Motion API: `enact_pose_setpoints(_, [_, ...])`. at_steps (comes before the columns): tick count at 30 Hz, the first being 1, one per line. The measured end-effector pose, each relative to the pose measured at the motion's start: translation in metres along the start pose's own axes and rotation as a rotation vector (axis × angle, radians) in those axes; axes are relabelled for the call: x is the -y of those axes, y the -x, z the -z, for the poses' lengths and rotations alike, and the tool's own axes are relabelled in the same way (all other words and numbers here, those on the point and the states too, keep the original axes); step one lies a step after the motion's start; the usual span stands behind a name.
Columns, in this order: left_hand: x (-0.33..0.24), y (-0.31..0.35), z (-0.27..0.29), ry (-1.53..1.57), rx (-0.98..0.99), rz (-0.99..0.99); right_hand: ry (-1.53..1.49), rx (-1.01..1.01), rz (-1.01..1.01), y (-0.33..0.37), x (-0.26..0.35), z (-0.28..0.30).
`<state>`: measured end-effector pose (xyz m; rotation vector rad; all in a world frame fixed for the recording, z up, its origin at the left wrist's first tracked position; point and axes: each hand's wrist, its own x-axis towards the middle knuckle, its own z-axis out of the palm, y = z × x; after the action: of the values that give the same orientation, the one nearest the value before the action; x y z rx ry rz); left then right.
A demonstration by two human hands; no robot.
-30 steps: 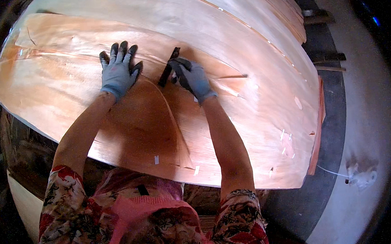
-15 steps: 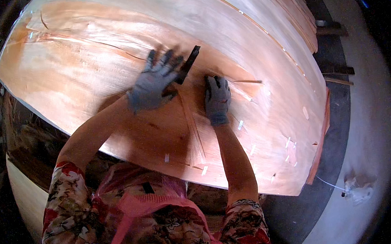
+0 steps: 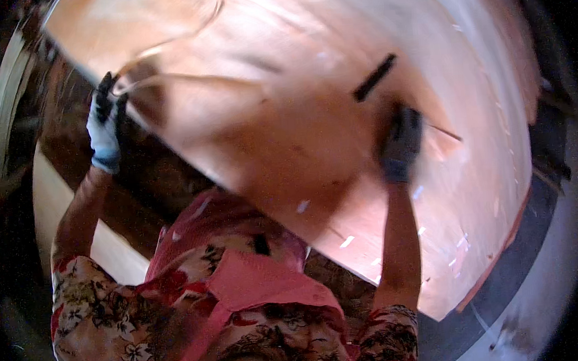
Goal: The person repairs a large wooden veneer sheet by applying small pieces of veneer to damaged areas using adhesive and cutting them to fit with a utility knife.
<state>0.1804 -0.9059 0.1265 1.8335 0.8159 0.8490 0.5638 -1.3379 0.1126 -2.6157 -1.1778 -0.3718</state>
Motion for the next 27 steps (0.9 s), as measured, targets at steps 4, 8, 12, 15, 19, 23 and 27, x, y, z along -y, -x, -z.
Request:
enact_pose_setpoints(4, [0.129, 0.103, 0.129, -0.04, -0.151, 0.691, -0.054, 0.001, 0.063, -0.011, 0.011, -0.004])
enact_pose_setpoints(8, [0.068, 0.159, 0.089, 0.178, 0.384, 1.206, -0.043, 0.009, -0.001, -0.005, -0.008, -0.005])
enact_pose_setpoints(12, [0.068, 0.187, 0.066, 0.396, 0.639, 1.085, -0.029, 0.014, 0.017, -0.006, -0.005, -0.004])
enact_pose_setpoints(15, [0.072, 0.181, 0.06, 0.029, 0.644, 1.008, -0.047, 0.002, 0.012, -0.007, -0.006, -0.004])
enact_pose_setpoints(19, [0.043, 0.173, 0.011, -0.472, 1.216, 0.607, -0.078, 0.021, -0.005, -0.005, -0.005, -0.002])
enact_pose_setpoints(23, [0.024, 0.187, -0.025, -0.617, 1.29, 0.553, -0.068, 0.011, 0.026, -0.008, 0.0, 0.0])
enact_pose_setpoints(27, [0.021, 0.179, -0.025, -0.302, 0.998, 0.723, -0.053, 0.031, -0.052, -0.006, 0.002, 0.0])
